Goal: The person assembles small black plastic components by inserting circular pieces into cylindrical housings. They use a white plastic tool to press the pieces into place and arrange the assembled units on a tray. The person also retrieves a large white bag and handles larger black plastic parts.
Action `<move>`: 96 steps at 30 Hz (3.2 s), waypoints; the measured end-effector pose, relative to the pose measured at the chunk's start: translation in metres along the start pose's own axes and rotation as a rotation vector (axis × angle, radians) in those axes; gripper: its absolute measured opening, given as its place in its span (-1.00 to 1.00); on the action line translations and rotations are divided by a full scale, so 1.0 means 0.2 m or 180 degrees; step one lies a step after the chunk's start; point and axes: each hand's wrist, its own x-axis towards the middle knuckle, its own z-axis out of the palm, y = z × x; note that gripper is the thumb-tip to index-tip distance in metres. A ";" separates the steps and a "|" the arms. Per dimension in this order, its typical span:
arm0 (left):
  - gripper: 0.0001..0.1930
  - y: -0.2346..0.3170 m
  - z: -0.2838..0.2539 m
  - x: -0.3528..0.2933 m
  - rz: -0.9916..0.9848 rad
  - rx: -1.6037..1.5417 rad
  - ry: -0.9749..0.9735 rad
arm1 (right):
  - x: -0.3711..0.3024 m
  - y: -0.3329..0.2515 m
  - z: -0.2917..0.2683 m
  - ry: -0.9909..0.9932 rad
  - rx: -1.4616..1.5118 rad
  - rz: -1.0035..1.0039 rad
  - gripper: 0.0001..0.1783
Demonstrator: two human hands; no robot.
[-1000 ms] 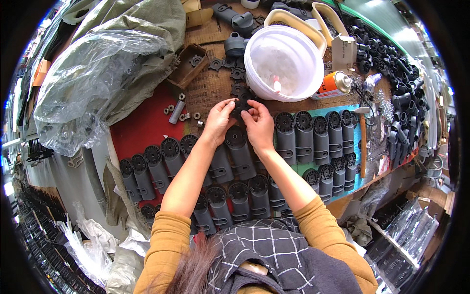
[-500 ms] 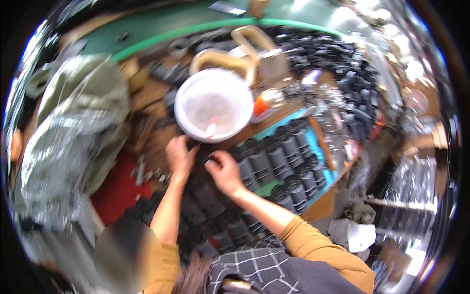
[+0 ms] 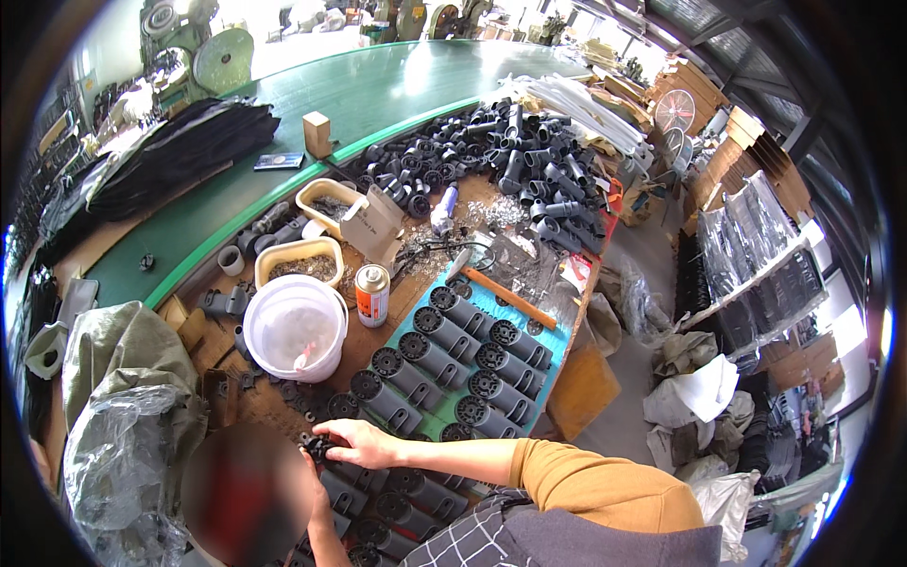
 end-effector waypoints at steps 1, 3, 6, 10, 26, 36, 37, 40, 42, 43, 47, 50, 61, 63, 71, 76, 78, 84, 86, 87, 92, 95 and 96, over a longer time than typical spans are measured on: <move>-0.68 0.01 0.01 -0.06 -0.0144 -0.0763 -0.0092 | -0.02 -0.04 -0.01 -0.0188 -0.0088 -0.0005 -0.56; -0.56 0.03 0.02 -0.16 -0.0777 -0.1684 0.0024 | -0.09 -0.13 0.00 -0.0230 -0.0512 -0.0646 -0.59; -0.59 0.05 0.03 -0.30 -0.1562 -0.2614 -0.0475 | -0.21 -0.24 0.04 -0.0378 -0.1032 -0.1094 -0.65; -0.53 0.04 0.06 -0.42 -0.1431 -0.2503 -0.0031 | -0.34 -0.29 0.06 -0.0211 -0.2253 -0.1684 -0.64; -0.57 0.10 0.12 -0.60 -0.0576 -0.2456 -0.0005 | -0.57 -0.45 0.17 0.0635 -0.3337 -0.2002 -0.35; -0.56 0.14 0.08 -0.60 -0.0809 -0.2033 0.0270 | -0.56 -0.41 0.08 -0.0051 -0.2236 -0.1637 -0.45; -0.55 0.13 0.07 -0.62 -0.0706 -0.2017 0.0100 | -0.55 -0.40 0.05 -0.0099 -0.2002 -0.1822 -0.45; -0.48 0.13 0.06 -0.66 -0.0700 -0.1736 -0.0139 | -0.51 -0.40 -0.02 -0.0515 -0.1787 -0.1745 -0.49; -0.48 0.15 0.06 -0.67 -0.0018 -0.1614 -0.0228 | -0.48 -0.40 -0.05 -0.0332 -0.1567 -0.1841 -0.59; -0.52 0.16 0.05 -0.67 0.0346 -0.0857 -0.0316 | -0.47 -0.41 -0.07 -0.0272 -0.1603 -0.1767 -0.59; -0.63 0.21 -0.04 -0.65 0.1023 0.0777 -0.0509 | -0.43 -0.46 -0.11 -0.0978 -0.1571 -0.1689 -0.55; -0.68 0.21 -0.09 -0.66 0.1257 0.1206 -0.0320 | -0.28 -0.51 -0.18 -0.1651 -0.1658 -0.1487 -0.42; -0.71 0.13 -0.05 -0.72 0.0458 0.0373 0.0563 | 0.94 -0.21 -0.39 -0.1537 -0.3057 0.1285 -0.61; -0.71 0.13 -0.05 -0.72 0.0441 0.0578 0.0584 | 1.00 -0.18 -0.37 -0.1631 -0.2520 0.1722 -0.67; -0.69 0.18 -0.07 -0.65 0.0426 0.0235 0.0752 | 0.91 -0.44 -0.65 -0.1604 -0.2459 0.1074 -0.54; -0.68 0.32 -0.03 -0.47 0.1322 0.1198 0.1088 | 0.34 -0.68 -0.66 -0.1307 -0.1087 0.0790 -0.65; -0.68 0.36 -0.02 -0.41 0.1415 0.1419 0.1089 | 0.09 -0.70 -0.59 -0.1149 -0.0715 0.0699 -0.66; -0.66 0.43 0.02 -0.44 0.1717 0.1879 0.1313 | -0.31 -0.62 -0.36 -0.0434 -0.1251 -0.0858 -0.56; -0.66 0.44 0.03 -0.47 0.1847 0.2009 0.1411 | -0.40 -0.62 -0.31 -0.0357 -0.1307 -0.0469 -0.54; -0.65 0.44 0.01 -0.48 0.1935 0.2125 0.1436 | -0.43 -0.62 -0.32 -0.0298 -0.1321 -0.0579 -0.54; -0.65 0.46 -0.01 -0.54 0.2130 0.1997 0.1437 | -0.51 -0.66 -0.31 -0.0392 -0.0752 -0.0457 -0.54; -0.68 0.46 0.01 -0.59 0.2320 0.1974 0.1420 | -0.50 -0.66 -0.28 -0.0504 -0.0955 -0.0735 -0.53; -0.68 0.47 0.02 -0.60 0.2296 0.1962 0.1424 | -0.50 -0.66 -0.27 -0.0395 -0.1274 -0.0808 -0.53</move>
